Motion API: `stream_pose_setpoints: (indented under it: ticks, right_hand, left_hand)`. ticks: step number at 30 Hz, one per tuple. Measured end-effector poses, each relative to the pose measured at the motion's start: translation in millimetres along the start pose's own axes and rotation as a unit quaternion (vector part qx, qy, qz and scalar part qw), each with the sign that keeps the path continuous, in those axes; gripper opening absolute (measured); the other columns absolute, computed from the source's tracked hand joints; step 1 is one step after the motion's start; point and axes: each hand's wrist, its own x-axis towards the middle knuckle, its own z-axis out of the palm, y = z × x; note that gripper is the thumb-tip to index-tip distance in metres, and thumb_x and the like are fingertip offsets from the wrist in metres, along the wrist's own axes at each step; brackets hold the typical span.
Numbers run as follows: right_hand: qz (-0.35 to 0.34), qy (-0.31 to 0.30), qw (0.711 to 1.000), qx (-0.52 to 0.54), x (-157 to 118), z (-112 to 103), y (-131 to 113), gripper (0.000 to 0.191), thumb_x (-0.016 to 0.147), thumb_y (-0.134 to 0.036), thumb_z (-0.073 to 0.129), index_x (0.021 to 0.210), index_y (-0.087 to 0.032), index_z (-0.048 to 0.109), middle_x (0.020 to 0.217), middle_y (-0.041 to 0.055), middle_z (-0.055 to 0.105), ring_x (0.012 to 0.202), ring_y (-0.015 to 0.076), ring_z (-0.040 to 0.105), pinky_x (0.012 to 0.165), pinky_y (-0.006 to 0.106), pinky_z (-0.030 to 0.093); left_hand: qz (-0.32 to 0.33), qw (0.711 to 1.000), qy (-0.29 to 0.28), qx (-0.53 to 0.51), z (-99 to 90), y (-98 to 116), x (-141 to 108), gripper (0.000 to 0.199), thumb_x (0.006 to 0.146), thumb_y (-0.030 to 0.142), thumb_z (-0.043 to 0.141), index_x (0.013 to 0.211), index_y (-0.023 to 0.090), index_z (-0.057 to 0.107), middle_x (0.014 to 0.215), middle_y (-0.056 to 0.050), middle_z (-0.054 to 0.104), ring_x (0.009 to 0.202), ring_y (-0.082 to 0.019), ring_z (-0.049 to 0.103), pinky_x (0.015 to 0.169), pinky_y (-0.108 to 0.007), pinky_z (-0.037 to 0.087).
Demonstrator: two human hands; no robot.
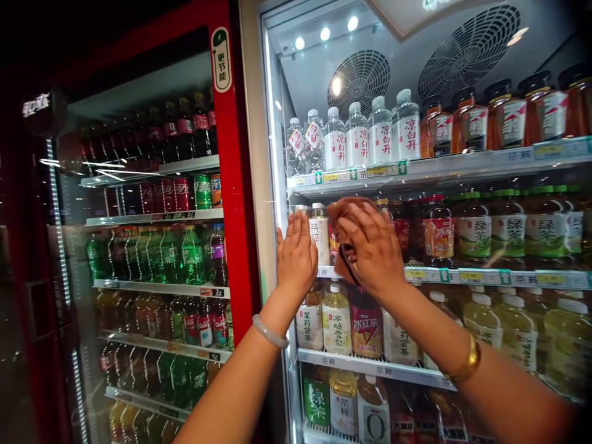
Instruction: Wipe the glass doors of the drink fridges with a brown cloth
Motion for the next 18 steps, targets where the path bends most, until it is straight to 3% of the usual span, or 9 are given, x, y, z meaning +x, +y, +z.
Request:
stream_pose_setpoints:
  ticks: [2, 5, 8, 10, 14, 16, 18]
  right_hand:
    - [-0.051, -0.031, 0.998, 0.016, -7, 11, -18, 0.050, 0.095, -0.022, 0.056, 0.144, -0.024, 0.053, 0.158, 0.0083, 0.049, 0.155, 0.0257, 0.031, 0.130, 0.058, 0.026]
    - [-0.112, -0.065, 0.991, 0.029, 15, 29, -29, 0.046, 0.096, -0.027, 0.057, 0.142, -0.026, 0.056, 0.161, 0.0052, 0.047, 0.154, 0.0253, 0.031, 0.131, 0.056, 0.025]
    - [-0.097, -0.054, 0.994, 0.009, 52, 37, -21, 0.045, 0.097, -0.023, 0.055, 0.142, -0.026, 0.057, 0.160, 0.0029, 0.047, 0.153, 0.0257, 0.035, 0.131, 0.054, 0.025]
    - [-0.064, -0.027, 0.998, -0.005, 63, 36, -18, 0.047, 0.096, -0.020, 0.054, 0.142, -0.025, 0.056, 0.159, 0.0036, 0.048, 0.152, 0.0268, 0.037, 0.130, 0.055, 0.026]
    - [-0.035, 0.000, 0.999, -0.006, 35, 37, -38, 0.051, 0.094, -0.020, 0.056, 0.144, -0.027, 0.054, 0.160, 0.0059, 0.047, 0.154, 0.0272, 0.034, 0.129, 0.058, 0.029]
    - [-0.063, -0.012, 0.998, 0.004, 22, 44, -51, 0.052, 0.094, -0.024, 0.058, 0.146, -0.026, 0.053, 0.161, 0.0076, 0.046, 0.154, 0.0272, 0.032, 0.128, 0.058, 0.030]
    - [-0.103, -0.029, 0.994, 0.013, 28, 52, -55, 0.051, 0.095, -0.027, 0.057, 0.146, -0.024, 0.054, 0.161, 0.0080, 0.046, 0.155, 0.0268, 0.031, 0.128, 0.057, 0.031]
  left_hand:
    - [-0.002, 1.000, -0.006, -0.002, -2.3, -9, -6, 0.061, 0.103, 0.018, 0.035, 0.163, 0.016, 0.026, 0.169, -0.015, 0.032, 0.160, -0.027, 0.021, 0.131, -0.058, 0.018]
    - [-0.002, 1.000, 0.000, -0.006, -3.8, -23, -3, 0.056, 0.103, 0.018, 0.034, 0.159, 0.016, 0.035, 0.167, -0.015, 0.035, 0.160, -0.025, 0.021, 0.131, -0.056, 0.019]
    - [-0.003, 1.000, 0.016, -0.004, -5.1, -38, 11, 0.057, 0.103, 0.019, 0.035, 0.160, 0.015, 0.034, 0.168, -0.016, 0.032, 0.160, -0.026, 0.019, 0.131, -0.056, 0.018]
    - [0.006, 1.000, 0.019, -0.003, -6.5, -44, 18, 0.060, 0.103, 0.020, 0.035, 0.162, 0.015, 0.029, 0.169, -0.017, 0.030, 0.160, -0.026, 0.018, 0.131, -0.055, 0.018]
    - [0.025, 1.000, 0.017, -0.005, -8.2, -48, 16, 0.060, 0.104, 0.020, 0.033, 0.163, 0.013, 0.026, 0.168, -0.018, 0.030, 0.160, -0.025, 0.018, 0.131, -0.054, 0.019]
    - [0.030, 0.999, 0.018, -0.009, -8.2, -51, 11, 0.059, 0.104, 0.020, 0.034, 0.162, 0.013, 0.028, 0.168, -0.018, 0.031, 0.160, -0.025, 0.019, 0.130, -0.053, 0.022]
    - [0.023, 0.999, 0.029, -0.003, -8.6, -55, 11, 0.058, 0.104, 0.020, 0.034, 0.161, 0.015, 0.030, 0.167, -0.018, 0.033, 0.160, -0.025, 0.020, 0.130, -0.054, 0.022]
